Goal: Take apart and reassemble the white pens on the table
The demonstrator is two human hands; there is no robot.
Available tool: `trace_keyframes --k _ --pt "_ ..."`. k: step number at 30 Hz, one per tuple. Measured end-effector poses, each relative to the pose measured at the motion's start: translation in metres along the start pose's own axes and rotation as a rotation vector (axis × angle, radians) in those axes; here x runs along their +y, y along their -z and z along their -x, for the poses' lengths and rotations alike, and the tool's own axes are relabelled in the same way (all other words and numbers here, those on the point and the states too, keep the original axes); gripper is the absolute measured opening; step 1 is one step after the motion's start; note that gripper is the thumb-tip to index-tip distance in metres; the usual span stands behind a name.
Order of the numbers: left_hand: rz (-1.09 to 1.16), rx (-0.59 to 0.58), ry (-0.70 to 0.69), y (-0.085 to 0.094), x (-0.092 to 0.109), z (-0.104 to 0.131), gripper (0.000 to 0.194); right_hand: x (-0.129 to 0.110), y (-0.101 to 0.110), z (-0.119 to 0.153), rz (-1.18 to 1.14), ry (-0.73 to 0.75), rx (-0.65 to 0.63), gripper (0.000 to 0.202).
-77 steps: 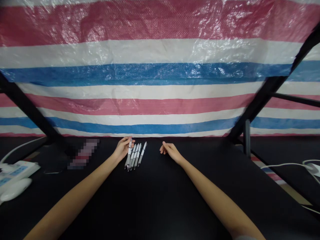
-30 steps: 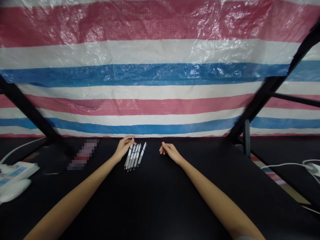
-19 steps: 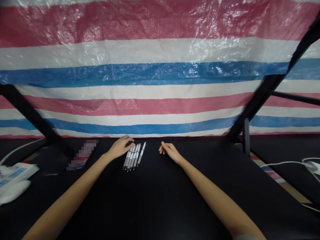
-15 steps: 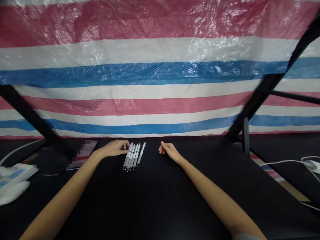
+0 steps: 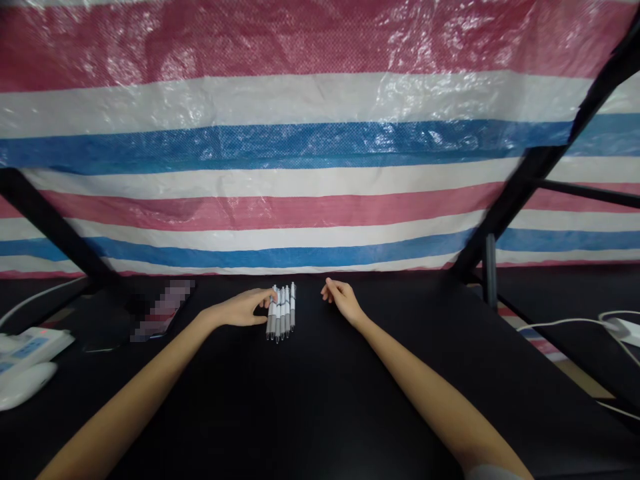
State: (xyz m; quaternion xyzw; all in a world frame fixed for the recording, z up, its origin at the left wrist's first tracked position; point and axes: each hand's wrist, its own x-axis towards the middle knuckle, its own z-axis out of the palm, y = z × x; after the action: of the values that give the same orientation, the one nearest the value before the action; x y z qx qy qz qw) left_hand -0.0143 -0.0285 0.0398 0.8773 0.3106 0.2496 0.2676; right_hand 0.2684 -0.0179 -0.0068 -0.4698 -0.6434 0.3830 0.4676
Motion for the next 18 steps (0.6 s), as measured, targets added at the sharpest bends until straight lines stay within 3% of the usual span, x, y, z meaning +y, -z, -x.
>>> trace_keyframes --k 5,10,18 --pt "-0.173 0.060 0.051 -0.030 0.010 -0.008 0.034 0.005 0.002 -0.001 0.059 0.020 0.128 0.059" --pt "-0.451 -0.009 0.077 -0.061 0.015 -0.015 0.041 0.011 0.003 -0.003 0.094 0.039 0.227 0.056" --pt "-0.492 0.013 0.103 -0.080 0.024 -0.020 0.037 0.013 0.003 -0.005 -0.012 0.034 0.318 0.052"
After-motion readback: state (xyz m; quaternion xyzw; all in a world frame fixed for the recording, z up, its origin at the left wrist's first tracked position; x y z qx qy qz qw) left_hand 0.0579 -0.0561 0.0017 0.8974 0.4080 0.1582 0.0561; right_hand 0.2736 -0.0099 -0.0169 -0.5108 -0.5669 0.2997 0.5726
